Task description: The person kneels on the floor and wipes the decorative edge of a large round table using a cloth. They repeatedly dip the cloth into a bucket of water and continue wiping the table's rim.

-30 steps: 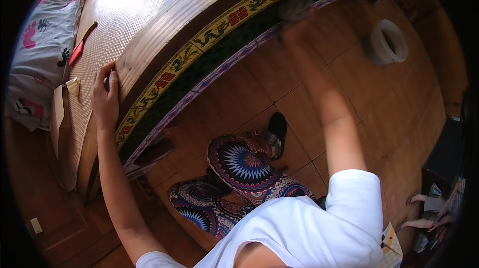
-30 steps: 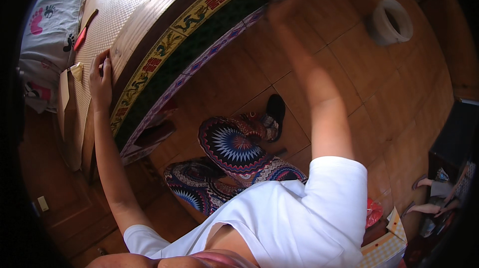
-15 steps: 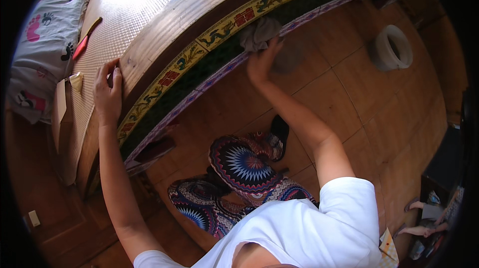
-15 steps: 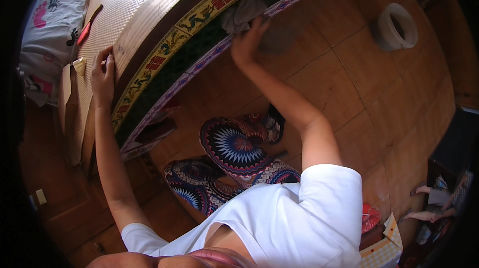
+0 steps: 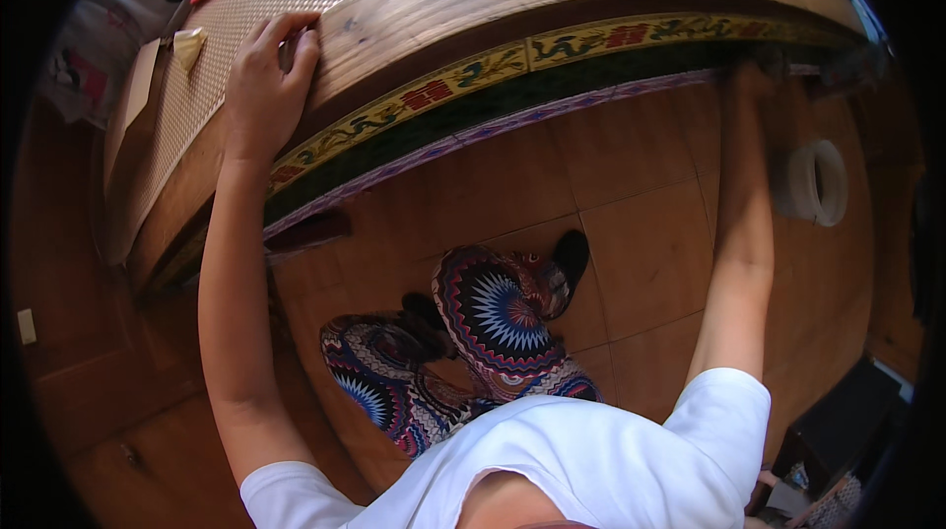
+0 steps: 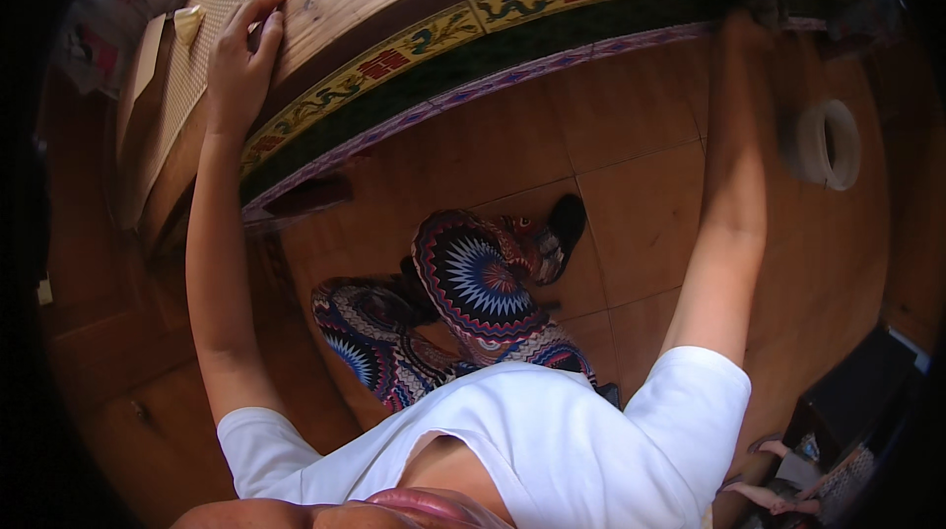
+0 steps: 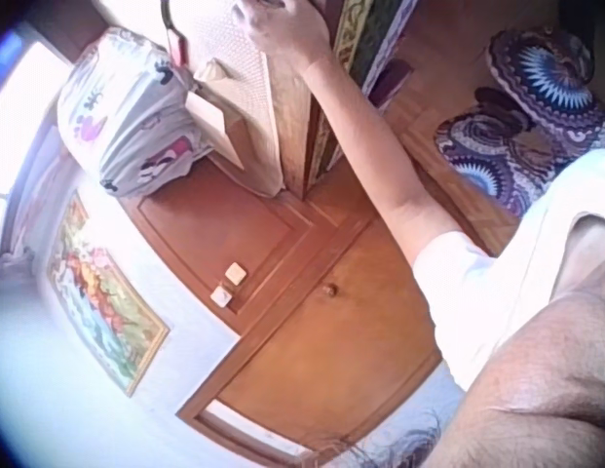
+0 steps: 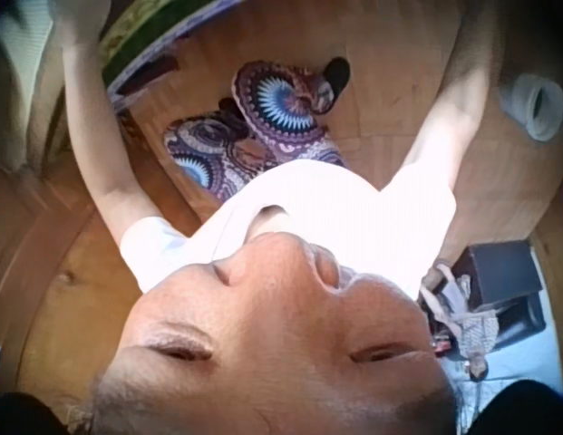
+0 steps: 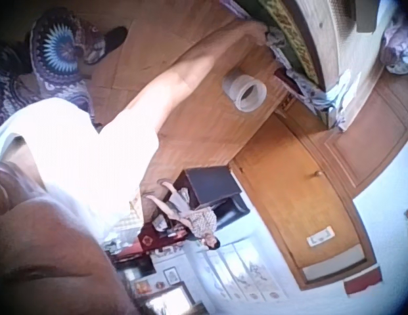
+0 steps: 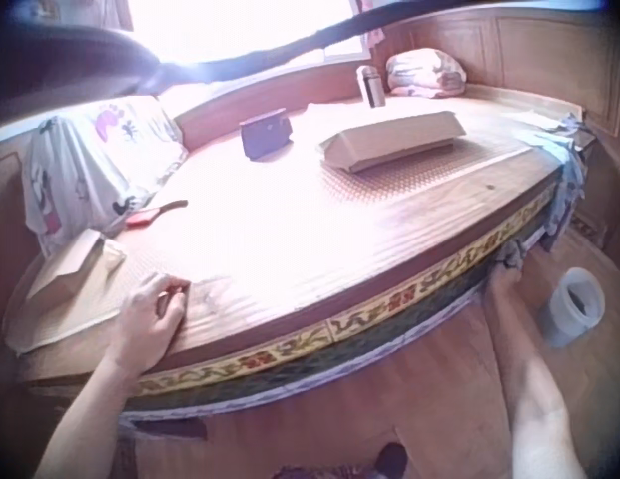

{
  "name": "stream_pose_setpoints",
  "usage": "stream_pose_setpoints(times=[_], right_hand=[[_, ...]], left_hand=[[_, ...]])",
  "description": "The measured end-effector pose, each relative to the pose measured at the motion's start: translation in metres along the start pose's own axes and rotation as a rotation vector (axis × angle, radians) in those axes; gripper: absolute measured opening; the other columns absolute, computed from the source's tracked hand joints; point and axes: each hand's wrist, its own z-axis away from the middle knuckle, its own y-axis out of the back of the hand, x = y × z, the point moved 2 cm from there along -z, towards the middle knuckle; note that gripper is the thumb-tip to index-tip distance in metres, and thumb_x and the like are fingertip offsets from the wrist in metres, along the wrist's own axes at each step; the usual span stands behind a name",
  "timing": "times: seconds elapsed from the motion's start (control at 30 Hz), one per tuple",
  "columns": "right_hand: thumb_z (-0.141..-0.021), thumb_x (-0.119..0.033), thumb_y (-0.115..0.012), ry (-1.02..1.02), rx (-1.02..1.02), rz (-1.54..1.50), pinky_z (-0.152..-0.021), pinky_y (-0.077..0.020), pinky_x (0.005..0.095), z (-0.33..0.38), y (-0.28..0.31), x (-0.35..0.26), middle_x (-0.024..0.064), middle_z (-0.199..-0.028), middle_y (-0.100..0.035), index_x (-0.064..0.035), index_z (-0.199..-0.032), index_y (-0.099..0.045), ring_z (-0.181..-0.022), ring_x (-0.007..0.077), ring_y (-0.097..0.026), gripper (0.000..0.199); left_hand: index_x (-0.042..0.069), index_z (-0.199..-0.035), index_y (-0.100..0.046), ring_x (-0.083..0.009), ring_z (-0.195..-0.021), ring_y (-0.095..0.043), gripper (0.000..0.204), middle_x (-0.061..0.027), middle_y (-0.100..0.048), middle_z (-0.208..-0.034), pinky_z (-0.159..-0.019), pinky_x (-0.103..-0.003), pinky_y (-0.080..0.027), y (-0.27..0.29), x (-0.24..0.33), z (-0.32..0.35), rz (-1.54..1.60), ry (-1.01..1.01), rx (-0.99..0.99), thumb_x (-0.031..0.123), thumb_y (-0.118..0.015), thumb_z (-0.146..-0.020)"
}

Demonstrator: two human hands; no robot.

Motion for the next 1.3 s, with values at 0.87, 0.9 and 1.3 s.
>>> stream_pose_setpoints(times=[0.87,0.9,1.3], right_hand=[[-0.076,-0.013,-0.074,0.675,-0.886,0.379,-0.095,-0.0442,0.0521,0.018,0.123,-0.143,0.0241,-0.128,-0.056,-0.0107,-0.121,-0.066,-0.111,0.0427,-0.056,0.045],[-0.074,-0.013,-0.076,0.872,-0.789,0.479,-0.099,-0.0413,0.0519,0.032,0.126,-0.142,0.0262,-0.13,-0.053,-0.0103,-0.119,-0.067,-0.117,0.0448,-0.052,0.046],[-0.085,-0.012,-0.059,1.263,-0.916,-0.691,-0.095,-0.0432,0.0389,0.404,-0.117,-0.513,0.0066,-0.14,-0.059,-0.0143,-0.127,-0.062,-0.117,0.0223,-0.059,0.042]], left_hand=[[0.011,-0.109,-0.068,-0.0307,-0.095,-0.066,0.025,-0.0095,-0.065,-0.103,-0.079,-0.045,-0.054,-0.113,0.001,0.345,0.543,0.011,-0.522,0.025,-0.069,-0.089],[0.01,-0.11,-0.067,-0.0319,-0.096,-0.066,0.026,-0.0101,-0.065,-0.104,-0.08,-0.046,-0.054,-0.128,-0.003,0.36,0.534,0.058,-0.538,0.027,-0.068,-0.09],[0.008,-0.108,-0.071,-0.033,-0.105,-0.065,0.031,-0.0138,-0.066,-0.112,-0.088,-0.048,-0.052,-0.187,0.002,0.409,0.478,0.195,-0.65,0.033,-0.066,-0.09]])
